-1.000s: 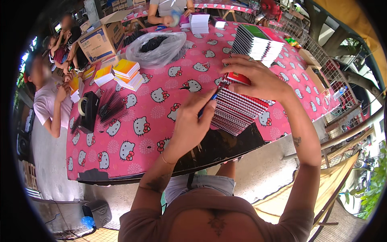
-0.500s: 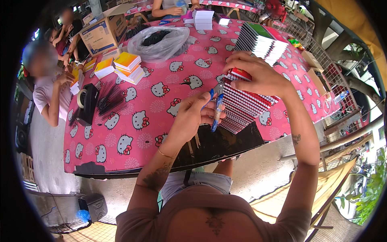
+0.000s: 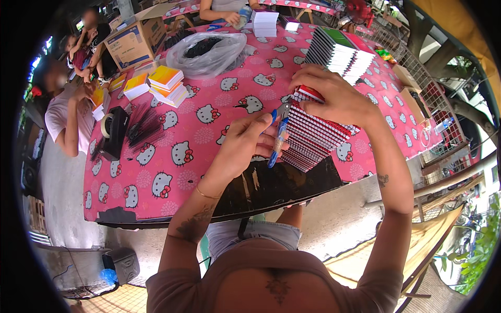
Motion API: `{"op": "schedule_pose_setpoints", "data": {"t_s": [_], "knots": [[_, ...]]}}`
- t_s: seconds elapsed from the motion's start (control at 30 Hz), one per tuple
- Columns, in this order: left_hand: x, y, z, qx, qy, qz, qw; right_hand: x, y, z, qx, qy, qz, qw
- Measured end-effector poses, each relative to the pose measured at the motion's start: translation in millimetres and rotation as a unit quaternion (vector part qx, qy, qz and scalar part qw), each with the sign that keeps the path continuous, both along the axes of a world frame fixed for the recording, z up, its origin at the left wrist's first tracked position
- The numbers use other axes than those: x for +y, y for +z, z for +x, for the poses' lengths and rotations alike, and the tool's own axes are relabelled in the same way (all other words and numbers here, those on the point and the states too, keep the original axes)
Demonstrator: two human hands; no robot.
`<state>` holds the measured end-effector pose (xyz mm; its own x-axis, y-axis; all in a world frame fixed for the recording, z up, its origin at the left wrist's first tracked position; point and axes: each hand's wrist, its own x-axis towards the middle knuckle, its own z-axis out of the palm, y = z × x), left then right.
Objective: The person uses blue shears to trim the edges of a stack of red and white patterned notebooks on a table.
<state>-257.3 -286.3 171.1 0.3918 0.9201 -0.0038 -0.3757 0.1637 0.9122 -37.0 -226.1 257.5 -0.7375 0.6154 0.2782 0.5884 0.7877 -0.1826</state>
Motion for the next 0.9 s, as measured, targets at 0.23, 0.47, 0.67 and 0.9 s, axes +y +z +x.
{"op": "schedule_pose_setpoints", "data": {"t_s": [0.23, 0.47, 0.67, 0.9], "knots": [[-1.4, 4.2, 0.7, 0.008, 0.004, -0.008, 1.000, 3.2, -3.4, 1.9, 0.001, 0.010, 0.014, 1.000], [-23.2, 19.6, 13.1, 0.487, 0.256, 0.446, 0.706, 1.4, -4.3, 0.9, 0.003, 0.001, 0.009, 1.000], [-21.0, 12.5, 10.8, 0.467, 0.244, 0.417, 0.741, -0.4, -4.5, 0.8, -0.002, 0.008, 0.048, 0.999], [-29.3, 4.5, 31.2, 0.555, 0.363, 0.515, 0.543, -0.3, -3.0, -0.5, 0.011, 0.006, 0.016, 1.000]]}}
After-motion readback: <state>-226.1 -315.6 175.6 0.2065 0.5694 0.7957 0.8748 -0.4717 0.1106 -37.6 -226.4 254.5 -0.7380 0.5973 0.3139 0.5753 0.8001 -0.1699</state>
